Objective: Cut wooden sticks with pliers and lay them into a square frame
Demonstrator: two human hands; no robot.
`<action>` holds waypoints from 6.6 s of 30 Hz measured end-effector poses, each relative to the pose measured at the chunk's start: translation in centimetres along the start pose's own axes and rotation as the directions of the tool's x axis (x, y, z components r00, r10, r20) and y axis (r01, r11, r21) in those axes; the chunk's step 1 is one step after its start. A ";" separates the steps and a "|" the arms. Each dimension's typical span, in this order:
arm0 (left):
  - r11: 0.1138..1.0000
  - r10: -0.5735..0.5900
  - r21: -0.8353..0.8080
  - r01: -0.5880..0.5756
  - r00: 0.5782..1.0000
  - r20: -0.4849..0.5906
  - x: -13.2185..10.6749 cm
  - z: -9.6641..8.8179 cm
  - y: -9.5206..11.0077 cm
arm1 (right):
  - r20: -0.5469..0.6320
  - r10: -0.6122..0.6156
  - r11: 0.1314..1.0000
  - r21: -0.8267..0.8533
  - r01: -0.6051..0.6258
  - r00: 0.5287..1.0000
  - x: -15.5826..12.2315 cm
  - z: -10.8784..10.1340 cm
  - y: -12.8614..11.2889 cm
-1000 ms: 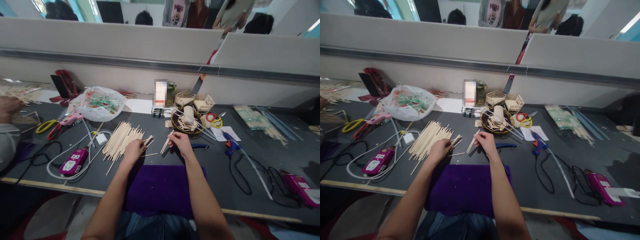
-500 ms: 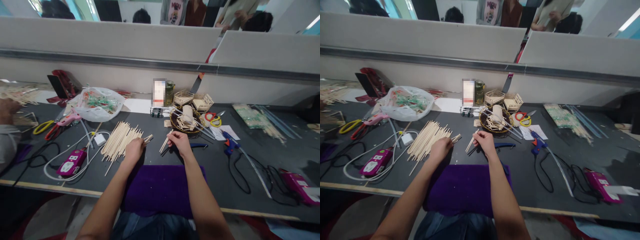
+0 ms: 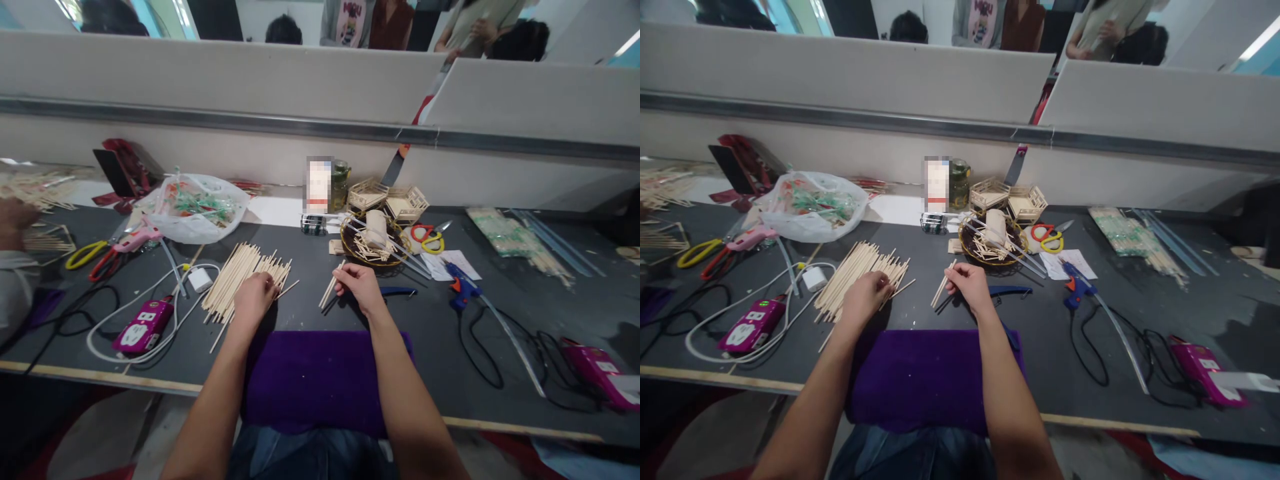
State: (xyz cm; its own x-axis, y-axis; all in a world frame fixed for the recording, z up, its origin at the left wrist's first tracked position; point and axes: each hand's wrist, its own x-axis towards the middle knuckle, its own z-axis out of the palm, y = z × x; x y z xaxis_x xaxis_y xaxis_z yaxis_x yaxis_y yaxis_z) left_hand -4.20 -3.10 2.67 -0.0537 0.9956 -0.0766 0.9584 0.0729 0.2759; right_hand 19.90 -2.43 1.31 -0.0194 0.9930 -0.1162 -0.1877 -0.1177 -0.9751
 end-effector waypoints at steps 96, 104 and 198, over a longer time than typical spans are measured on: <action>0.544 0.718 -0.733 -0.408 0.679 0.155 0.0 2.0 4.4 | 0.454 -0.518 0.192 -0.764 0.615 0.725 -5.6 -2.4 0.9; 0.543 0.716 -0.706 -0.455 0.689 0.107 0.0 1.8 4.5 | 0.445 -0.505 0.234 -0.755 0.613 0.740 -5.8 -2.3 0.7; 0.019 0.179 -0.970 0.241 0.954 0.241 0.0 3.9 8.8 | 0.026 0.104 0.107 -0.994 0.015 0.994 -3.9 -1.3 1.1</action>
State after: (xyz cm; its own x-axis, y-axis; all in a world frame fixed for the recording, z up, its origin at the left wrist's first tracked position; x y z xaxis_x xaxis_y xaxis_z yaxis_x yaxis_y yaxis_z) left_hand 5.32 -2.72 1.41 0.1882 0.9487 -0.2542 -0.2671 0.2985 0.9163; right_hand 21.00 -6.40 0.42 -0.0647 0.9752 -0.2116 0.9560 -0.0003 -0.2935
